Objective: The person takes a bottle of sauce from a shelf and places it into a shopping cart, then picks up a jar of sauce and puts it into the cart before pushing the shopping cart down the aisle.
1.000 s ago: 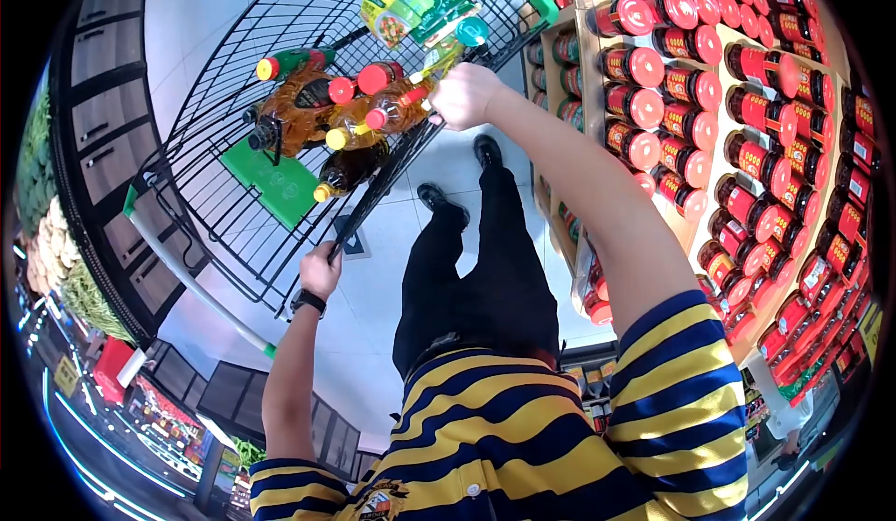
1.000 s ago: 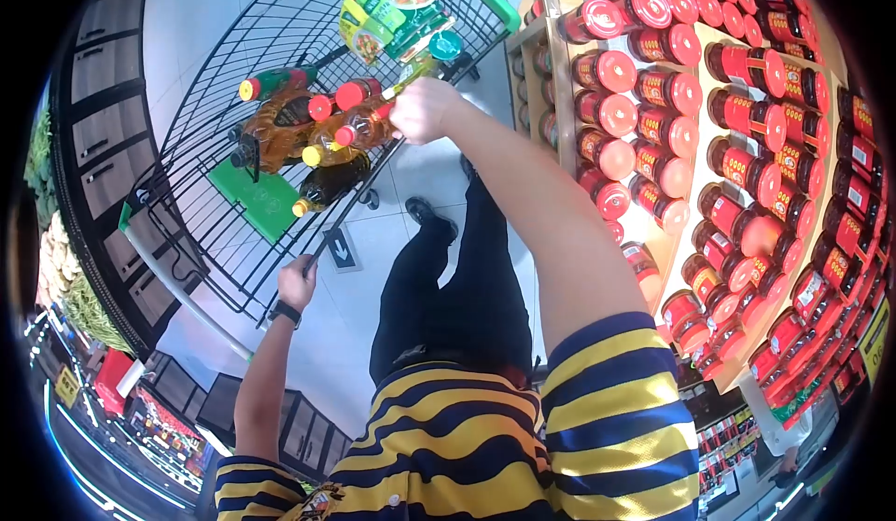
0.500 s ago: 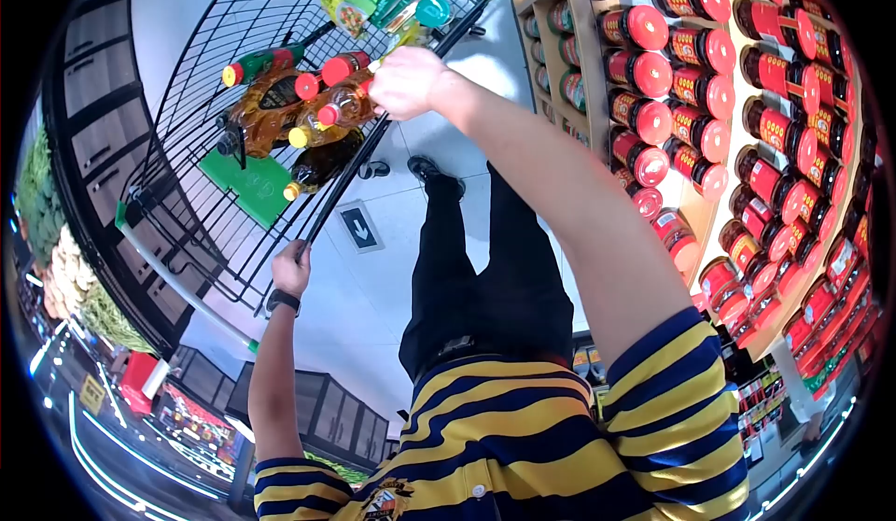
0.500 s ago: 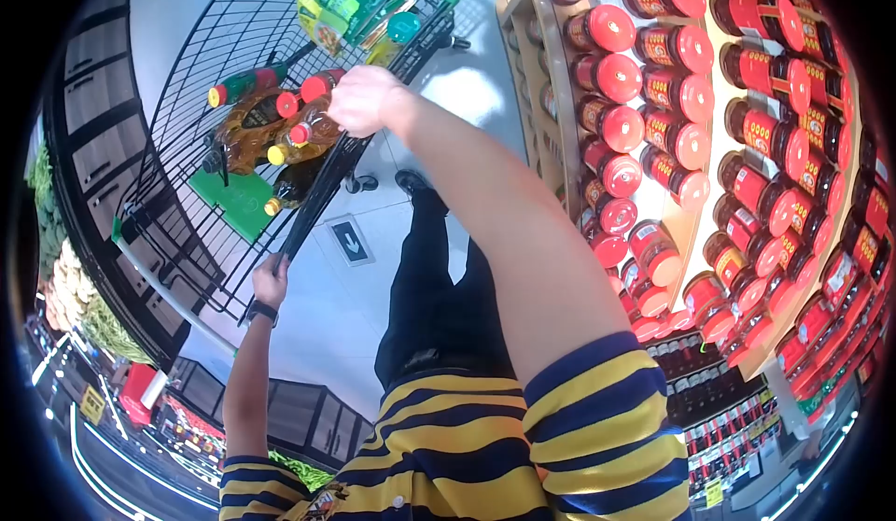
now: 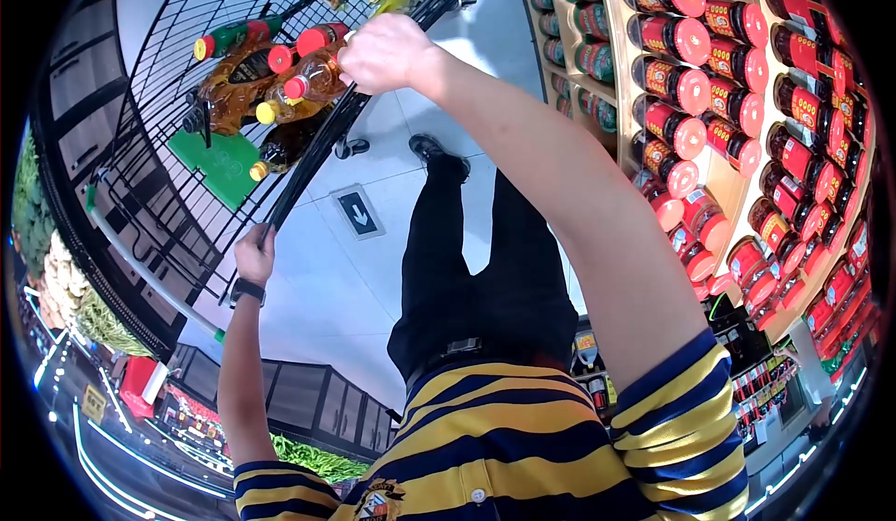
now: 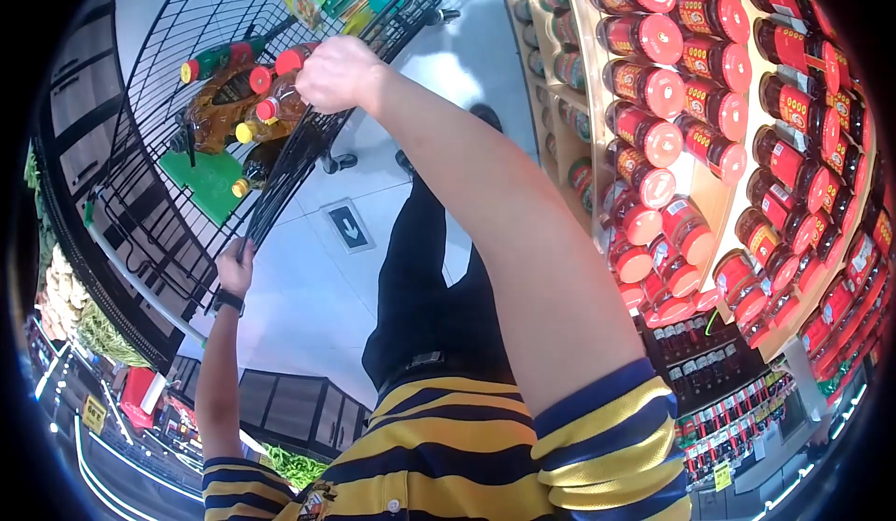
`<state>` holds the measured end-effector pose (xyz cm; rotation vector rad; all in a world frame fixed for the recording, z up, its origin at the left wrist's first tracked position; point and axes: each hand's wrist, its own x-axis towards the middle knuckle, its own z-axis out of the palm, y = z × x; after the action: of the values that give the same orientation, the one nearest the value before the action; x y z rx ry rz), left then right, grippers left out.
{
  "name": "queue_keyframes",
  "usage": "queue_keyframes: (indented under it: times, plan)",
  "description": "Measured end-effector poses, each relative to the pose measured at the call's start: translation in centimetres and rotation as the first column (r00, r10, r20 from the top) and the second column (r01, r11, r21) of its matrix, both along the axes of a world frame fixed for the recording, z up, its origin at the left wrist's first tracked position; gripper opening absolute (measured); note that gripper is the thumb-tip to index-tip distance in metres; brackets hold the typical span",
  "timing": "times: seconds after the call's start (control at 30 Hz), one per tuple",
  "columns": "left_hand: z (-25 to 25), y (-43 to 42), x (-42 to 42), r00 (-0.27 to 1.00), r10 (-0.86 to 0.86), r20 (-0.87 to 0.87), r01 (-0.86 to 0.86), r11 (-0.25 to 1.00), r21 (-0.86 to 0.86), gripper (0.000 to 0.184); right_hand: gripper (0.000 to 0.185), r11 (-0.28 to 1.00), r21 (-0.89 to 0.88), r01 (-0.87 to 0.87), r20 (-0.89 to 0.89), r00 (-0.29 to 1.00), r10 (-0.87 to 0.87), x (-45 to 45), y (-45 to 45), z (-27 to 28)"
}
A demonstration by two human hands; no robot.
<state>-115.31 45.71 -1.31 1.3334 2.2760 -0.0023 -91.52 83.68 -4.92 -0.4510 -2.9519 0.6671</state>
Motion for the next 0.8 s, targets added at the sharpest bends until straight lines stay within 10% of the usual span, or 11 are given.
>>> queue_keyframes:
  times: [0.6, 0.8]
  plan:
    - [1.0, -4.2, -7.2, 0.999, -0.04, -0.032, 0.041, 0.999, 0.031, 0.017, 0.023, 0.981, 0.114, 0.157, -0.084, 0.985, -0.148, -3.8, -7.2, 0.2]
    - [1.1, -3.7, -6.4, 0.997, -0.058, -0.05, 0.06, 0.997, 0.039, 0.017, 0.039, 0.996, -0.061, 0.069, 0.564, 0.825, -0.022, -4.4, -6.8, 4.4]
